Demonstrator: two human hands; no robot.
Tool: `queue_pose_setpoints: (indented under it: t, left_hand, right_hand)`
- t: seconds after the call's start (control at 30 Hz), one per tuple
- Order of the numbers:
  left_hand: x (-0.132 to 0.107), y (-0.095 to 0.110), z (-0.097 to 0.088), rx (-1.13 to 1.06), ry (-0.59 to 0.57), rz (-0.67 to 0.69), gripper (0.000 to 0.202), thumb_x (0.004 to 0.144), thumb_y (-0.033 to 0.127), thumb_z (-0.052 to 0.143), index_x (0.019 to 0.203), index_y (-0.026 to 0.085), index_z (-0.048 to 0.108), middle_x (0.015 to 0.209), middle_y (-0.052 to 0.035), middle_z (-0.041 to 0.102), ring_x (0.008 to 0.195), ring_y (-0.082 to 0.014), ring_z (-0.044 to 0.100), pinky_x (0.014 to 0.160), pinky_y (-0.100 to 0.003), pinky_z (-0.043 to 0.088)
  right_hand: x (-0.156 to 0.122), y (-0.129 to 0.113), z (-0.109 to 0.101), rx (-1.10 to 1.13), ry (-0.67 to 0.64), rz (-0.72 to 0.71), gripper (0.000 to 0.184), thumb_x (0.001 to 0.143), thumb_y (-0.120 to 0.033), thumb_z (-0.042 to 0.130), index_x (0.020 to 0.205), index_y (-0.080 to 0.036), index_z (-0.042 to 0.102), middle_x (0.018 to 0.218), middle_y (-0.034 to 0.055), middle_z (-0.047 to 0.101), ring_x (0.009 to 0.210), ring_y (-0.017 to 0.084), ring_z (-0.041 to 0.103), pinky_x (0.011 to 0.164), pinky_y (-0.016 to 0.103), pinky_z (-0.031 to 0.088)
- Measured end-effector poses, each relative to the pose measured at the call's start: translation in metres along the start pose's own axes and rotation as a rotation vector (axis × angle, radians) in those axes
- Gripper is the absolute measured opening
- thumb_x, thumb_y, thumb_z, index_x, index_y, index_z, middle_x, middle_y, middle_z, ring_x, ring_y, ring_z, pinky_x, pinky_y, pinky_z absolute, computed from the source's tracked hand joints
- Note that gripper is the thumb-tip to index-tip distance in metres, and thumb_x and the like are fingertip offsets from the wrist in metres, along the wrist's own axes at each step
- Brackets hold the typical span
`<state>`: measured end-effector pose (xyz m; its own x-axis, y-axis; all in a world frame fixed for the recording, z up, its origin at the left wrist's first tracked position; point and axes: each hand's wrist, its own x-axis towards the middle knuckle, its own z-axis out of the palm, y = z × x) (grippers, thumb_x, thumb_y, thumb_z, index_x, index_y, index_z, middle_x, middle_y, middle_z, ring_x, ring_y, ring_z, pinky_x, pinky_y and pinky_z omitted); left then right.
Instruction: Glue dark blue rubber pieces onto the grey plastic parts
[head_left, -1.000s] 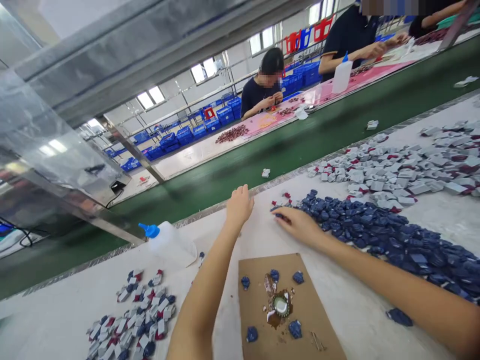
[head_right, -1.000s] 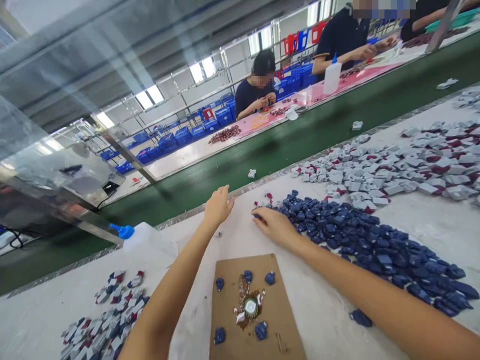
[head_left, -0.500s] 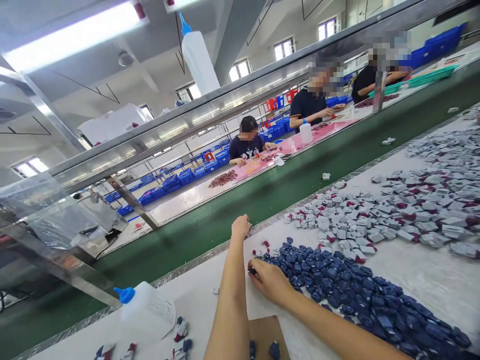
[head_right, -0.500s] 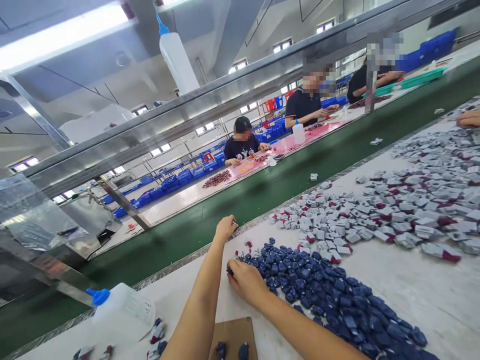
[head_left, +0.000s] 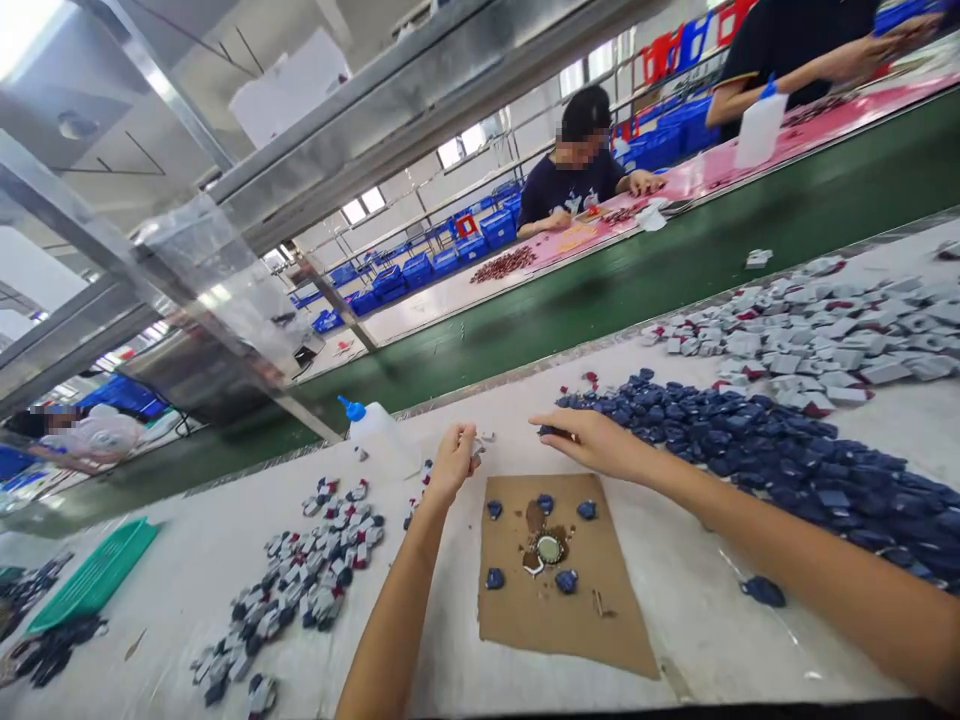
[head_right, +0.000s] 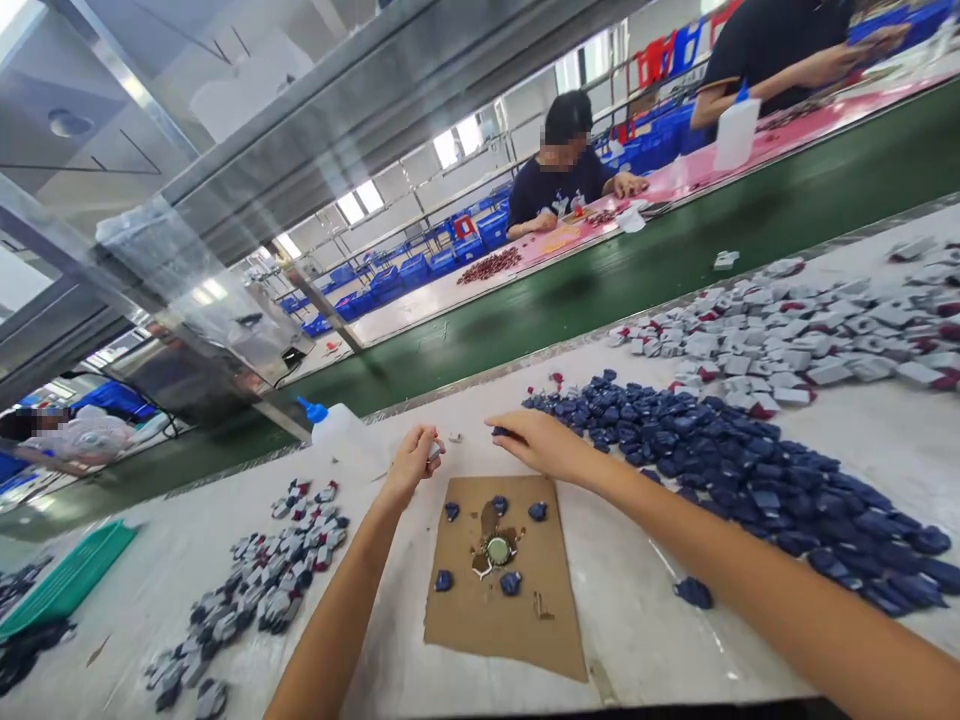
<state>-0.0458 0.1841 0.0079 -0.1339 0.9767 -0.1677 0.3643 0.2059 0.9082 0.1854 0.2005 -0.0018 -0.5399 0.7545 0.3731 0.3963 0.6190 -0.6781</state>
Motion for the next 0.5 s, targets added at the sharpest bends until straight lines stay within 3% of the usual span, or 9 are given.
queue_pose_setpoints:
  t: [0.1,0.17,0.27,0.37,0.5]
  left_hand:
    - [-0.028,-0.018,-0.013,-0.192,0.001,-0.064,0.030,0.091,0.040,0.048,0.103,0.014,0.055,0.082,-0.0011,0.058,0.056,-0.0078,0.051,0.047,-0.021,0.043]
    - [-0.038,-0.024,-0.016,-0.300,0.007,-0.078,0.026,0.090,0.039,0.047,0.099,0.016,0.054,0.078,0.0005,0.056,0.050,-0.0061,0.046,0.040,-0.018,0.033]
    - [-0.044,-0.027,-0.014,-0.422,0.034,-0.055,0.026,0.082,0.037,0.055,0.101,0.019,0.050,0.082,-0.0007,0.060,0.052,-0.0065,0.046,0.038,-0.016,0.024]
    - [-0.047,-0.029,-0.009,-0.510,0.044,-0.030,0.043,0.071,0.040,0.068,0.104,0.018,0.052,0.083,-0.0029,0.064,0.054,-0.0068,0.044,0.040,-0.016,0.024]
    - [-0.048,-0.032,-0.003,-0.627,0.063,-0.041,0.046,0.069,0.057,0.063,0.088,0.016,0.055,0.062,0.0025,0.053,0.045,-0.0050,0.034,0.039,-0.017,0.017]
  right_hand:
    - [-0.008,-0.029,-0.002,0.016,-0.067,0.011,0.038,0.090,-0.038,0.041,0.122,-0.020,0.050,0.074,0.0036,0.067,0.064,0.019,0.060,0.062,0.029,0.044]
    - [-0.013,-0.045,-0.001,0.029,-0.144,0.026,0.032,0.090,-0.040,0.042,0.115,-0.021,0.050,0.066,-0.0002,0.063,0.058,0.017,0.056,0.057,0.028,0.042]
    - [-0.018,-0.057,0.002,0.075,-0.335,0.033,0.017,0.087,-0.033,0.046,0.095,-0.023,0.057,0.078,0.0019,0.068,0.068,0.017,0.061,0.063,0.027,0.044]
    - [-0.022,-0.055,0.009,0.070,-0.522,0.007,0.018,0.085,-0.025,0.047,0.092,-0.023,0.063,0.093,0.0037,0.069,0.082,0.019,0.063,0.071,0.029,0.045]
    - [-0.027,-0.045,0.022,-0.003,-0.611,-0.027,0.015,0.083,-0.021,0.052,0.089,-0.022,0.065,0.094,0.0035,0.066,0.083,0.019,0.061,0.070,0.029,0.043]
